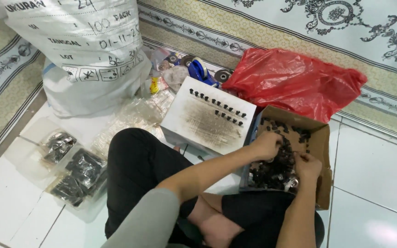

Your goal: A person is manually inserting small black metal components into pre-cut slots in a white foam block for organization or packaging.

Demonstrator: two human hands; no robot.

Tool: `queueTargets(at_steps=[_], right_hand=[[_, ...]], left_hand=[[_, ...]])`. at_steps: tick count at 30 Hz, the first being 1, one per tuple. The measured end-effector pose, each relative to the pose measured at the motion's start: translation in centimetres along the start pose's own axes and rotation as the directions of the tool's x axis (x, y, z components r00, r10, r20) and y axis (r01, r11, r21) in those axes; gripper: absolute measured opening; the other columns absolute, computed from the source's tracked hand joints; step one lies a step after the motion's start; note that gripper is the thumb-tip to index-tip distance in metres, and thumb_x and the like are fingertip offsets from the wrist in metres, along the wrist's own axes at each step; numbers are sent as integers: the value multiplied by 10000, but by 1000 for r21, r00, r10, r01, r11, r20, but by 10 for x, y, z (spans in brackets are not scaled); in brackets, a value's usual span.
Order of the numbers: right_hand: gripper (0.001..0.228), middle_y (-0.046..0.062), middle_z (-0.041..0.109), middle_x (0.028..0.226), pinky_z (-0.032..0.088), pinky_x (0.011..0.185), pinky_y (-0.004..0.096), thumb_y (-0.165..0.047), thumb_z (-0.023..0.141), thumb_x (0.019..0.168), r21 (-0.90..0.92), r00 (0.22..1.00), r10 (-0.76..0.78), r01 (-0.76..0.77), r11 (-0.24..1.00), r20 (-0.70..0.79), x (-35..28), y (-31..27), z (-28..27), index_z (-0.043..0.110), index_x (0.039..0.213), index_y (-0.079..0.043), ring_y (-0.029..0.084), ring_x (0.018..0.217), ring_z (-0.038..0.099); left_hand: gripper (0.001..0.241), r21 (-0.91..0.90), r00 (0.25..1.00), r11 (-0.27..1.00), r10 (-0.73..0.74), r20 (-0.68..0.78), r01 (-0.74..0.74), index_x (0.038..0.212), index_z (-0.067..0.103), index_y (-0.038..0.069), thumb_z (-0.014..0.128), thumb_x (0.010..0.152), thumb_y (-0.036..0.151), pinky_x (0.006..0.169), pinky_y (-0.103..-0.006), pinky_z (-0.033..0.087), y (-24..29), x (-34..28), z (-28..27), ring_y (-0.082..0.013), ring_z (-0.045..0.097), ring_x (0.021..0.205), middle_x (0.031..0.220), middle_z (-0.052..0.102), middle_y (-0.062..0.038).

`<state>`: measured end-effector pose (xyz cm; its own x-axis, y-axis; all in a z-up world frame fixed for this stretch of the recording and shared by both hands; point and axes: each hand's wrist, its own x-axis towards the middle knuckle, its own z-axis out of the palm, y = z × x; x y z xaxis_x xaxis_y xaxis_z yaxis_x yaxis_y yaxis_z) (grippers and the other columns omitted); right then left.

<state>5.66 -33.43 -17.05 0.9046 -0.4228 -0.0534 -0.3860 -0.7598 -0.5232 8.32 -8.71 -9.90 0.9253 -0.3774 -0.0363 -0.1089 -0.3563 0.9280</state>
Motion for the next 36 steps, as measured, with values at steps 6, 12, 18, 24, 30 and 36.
queueTargets(at_steps=[6,12,18,24,30,36], right_hand=[[303,198,710,953,527,777,459,-289,829,969,422,992,-126,107,900,16,-42,-78,-17,753,1129,-43,272,913,652],[137,68,703,860,527,734,286,-163,751,987,707,953,-271,101,700,133,-157,-259,-16,769,1076,-61,134,801,594],[78,99,658,770,533,631,244,-26,710,976,801,862,-506,288,525,22,-184,-352,-10,735,1025,30,136,731,613],[83,64,657,784,534,645,208,-57,717,986,767,834,-551,333,548,31,-187,-391,-5,727,1036,8,102,719,608],[80,97,669,768,543,653,253,-60,718,1007,718,822,-569,391,575,8,-188,-397,4,736,1027,16,142,718,641],[71,68,667,711,520,631,237,-90,751,989,671,818,-576,421,611,11,-187,-396,10,754,1002,-19,99,684,603]], left_hand=[[221,-306,984,949,-121,-134,75,1164,726,14,639,989,115,651,-297,614,16,-115,-180,-188,721,769,928,748,-159],[271,-752,928,659,-273,-255,-12,1216,692,-63,668,967,42,701,-300,639,-10,-148,-249,-184,699,778,969,732,-212],[233,-817,944,545,-130,-302,-187,1183,697,-96,651,982,14,674,-277,638,-13,-149,-264,-172,699,759,953,727,-212],[206,-814,938,529,-88,-334,-240,1144,715,-70,678,954,1,669,-287,651,-13,-152,-273,-182,719,745,914,729,-201],[204,-794,928,545,-71,-365,-271,1133,720,-79,695,952,13,662,-301,659,-16,-152,-277,-193,732,743,916,736,-217],[193,-732,915,615,-44,-402,-293,1127,723,-86,689,954,-7,693,-303,662,-15,-155,-280,-203,739,778,930,739,-237]])
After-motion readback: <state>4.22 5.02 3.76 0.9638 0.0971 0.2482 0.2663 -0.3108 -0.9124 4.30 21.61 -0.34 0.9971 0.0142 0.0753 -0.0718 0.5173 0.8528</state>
